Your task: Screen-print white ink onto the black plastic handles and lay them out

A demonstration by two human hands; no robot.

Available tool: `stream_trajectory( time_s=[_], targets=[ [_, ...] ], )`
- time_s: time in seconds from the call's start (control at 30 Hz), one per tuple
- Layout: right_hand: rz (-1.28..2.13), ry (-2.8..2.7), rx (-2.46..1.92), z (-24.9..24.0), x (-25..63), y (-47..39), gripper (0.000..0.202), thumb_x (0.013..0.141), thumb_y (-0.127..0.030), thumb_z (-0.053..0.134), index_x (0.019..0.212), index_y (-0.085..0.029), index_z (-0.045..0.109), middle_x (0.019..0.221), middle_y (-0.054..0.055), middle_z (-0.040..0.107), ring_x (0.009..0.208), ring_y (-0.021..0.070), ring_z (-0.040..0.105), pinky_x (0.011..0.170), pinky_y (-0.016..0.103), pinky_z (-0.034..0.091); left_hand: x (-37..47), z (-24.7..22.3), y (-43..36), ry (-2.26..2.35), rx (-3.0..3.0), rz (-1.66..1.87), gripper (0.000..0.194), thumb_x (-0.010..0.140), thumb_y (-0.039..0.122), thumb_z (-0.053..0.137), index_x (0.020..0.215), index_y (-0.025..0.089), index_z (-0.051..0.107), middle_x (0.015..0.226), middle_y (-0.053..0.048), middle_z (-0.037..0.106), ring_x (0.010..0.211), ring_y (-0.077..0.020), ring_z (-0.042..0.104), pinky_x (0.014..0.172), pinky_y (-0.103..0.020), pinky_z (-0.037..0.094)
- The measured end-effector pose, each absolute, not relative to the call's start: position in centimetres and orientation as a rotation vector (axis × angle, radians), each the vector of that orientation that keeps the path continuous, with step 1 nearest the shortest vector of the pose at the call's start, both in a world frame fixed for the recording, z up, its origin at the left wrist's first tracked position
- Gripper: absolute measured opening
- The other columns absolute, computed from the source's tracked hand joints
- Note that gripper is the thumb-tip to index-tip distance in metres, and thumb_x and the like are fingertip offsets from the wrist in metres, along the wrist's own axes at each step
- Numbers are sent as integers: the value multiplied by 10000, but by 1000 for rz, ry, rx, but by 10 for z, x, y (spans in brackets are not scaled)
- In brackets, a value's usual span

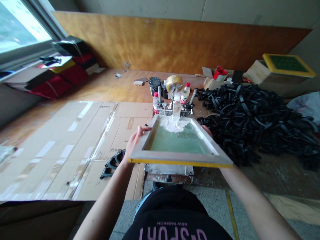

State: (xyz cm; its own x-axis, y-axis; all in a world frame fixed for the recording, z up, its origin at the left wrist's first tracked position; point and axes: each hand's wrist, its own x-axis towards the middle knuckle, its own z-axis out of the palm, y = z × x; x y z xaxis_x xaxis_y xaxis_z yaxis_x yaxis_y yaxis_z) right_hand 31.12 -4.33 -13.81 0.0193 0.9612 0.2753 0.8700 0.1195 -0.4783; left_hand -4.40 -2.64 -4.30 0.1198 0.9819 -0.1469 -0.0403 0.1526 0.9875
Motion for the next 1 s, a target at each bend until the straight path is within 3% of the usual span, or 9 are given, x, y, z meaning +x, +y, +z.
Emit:
stream_trajectory(
  time_s=[0.1, 0.23, 0.37, 0.47, 0.67, 0.8, 1.0],
  targets=[
    [54, -1704, -1805, -118, 319, -17, 329, 901, -220, 507, 1180, -131, 655, 1128, 142, 642, 1015, 241, 613, 940, 404, 488, -58, -82, -51, 1258, 1079, 816, 621, 736, 625, 647, 1149, 163, 681, 855, -37, 710, 662, -153, 612, 538, -219, 439],
    [-51, -1920, -1643, -101, 271, 29, 567, 793, -199, 694, 1332, -179, 518, 1393, 160, 458, 1242, 297, 470, 1058, 459, 394, -60, -134, -63, 1302, 1054, 760, 791, 713, 535, 698, 1393, 179, 504, 744, -7, 688, 633, -145, 604, 542, -208, 428],
    [55, -2202, -1712, -105, 227, 48, 248, 815, -154, 657, 1059, -152, 617, 1091, 144, 623, 1051, 280, 536, 932, 412, 440, -57, -162, -60, 1329, 1036, 776, 760, 707, 514, 703, 1366, 178, 531, 837, -40, 722, 712, -171, 648, 615, -234, 473],
    [114, -2357, -1685, -115, 219, 30, 40, 841, -154, 610, 877, -162, 626, 917, 110, 646, 928, 248, 544, 849, 361, 436, -58, -169, -59, 1320, 1028, 769, 722, 726, 528, 684, 1338, 168, 554, 922, -70, 733, 801, -198, 673, 680, -256, 501],
    [290, -2715, -1151, -105, 235, -17, 187, 778, -25, 546, 845, -173, 638, 838, 50, 634, 886, 201, 531, 759, 279, 393, -57, -173, -62, 1379, 1096, 729, 721, 772, 594, 590, 1351, 167, 532, 1045, -88, 729, 906, -230, 679, 757, -300, 521],
    [351, -2626, -1285, -97, 231, -9, 82, 802, -115, 603, 793, -187, 641, 807, 30, 627, 839, 183, 536, 711, 261, 375, -56, -168, -62, 1366, 1111, 717, 743, 766, 623, 571, 1344, 157, 532, 1044, -90, 731, 911, -230, 681, 758, -301, 524],
    [201, -2513, -1262, -116, 220, -27, 208, 852, -67, 506, 935, -153, 676, 908, 85, 651, 943, 214, 528, 823, 304, 416, -57, -158, -63, 1355, 1090, 721, 716, 765, 606, 592, 1315, 149, 555, 949, -80, 737, 818, -212, 683, 689, -282, 510]
  ],
)
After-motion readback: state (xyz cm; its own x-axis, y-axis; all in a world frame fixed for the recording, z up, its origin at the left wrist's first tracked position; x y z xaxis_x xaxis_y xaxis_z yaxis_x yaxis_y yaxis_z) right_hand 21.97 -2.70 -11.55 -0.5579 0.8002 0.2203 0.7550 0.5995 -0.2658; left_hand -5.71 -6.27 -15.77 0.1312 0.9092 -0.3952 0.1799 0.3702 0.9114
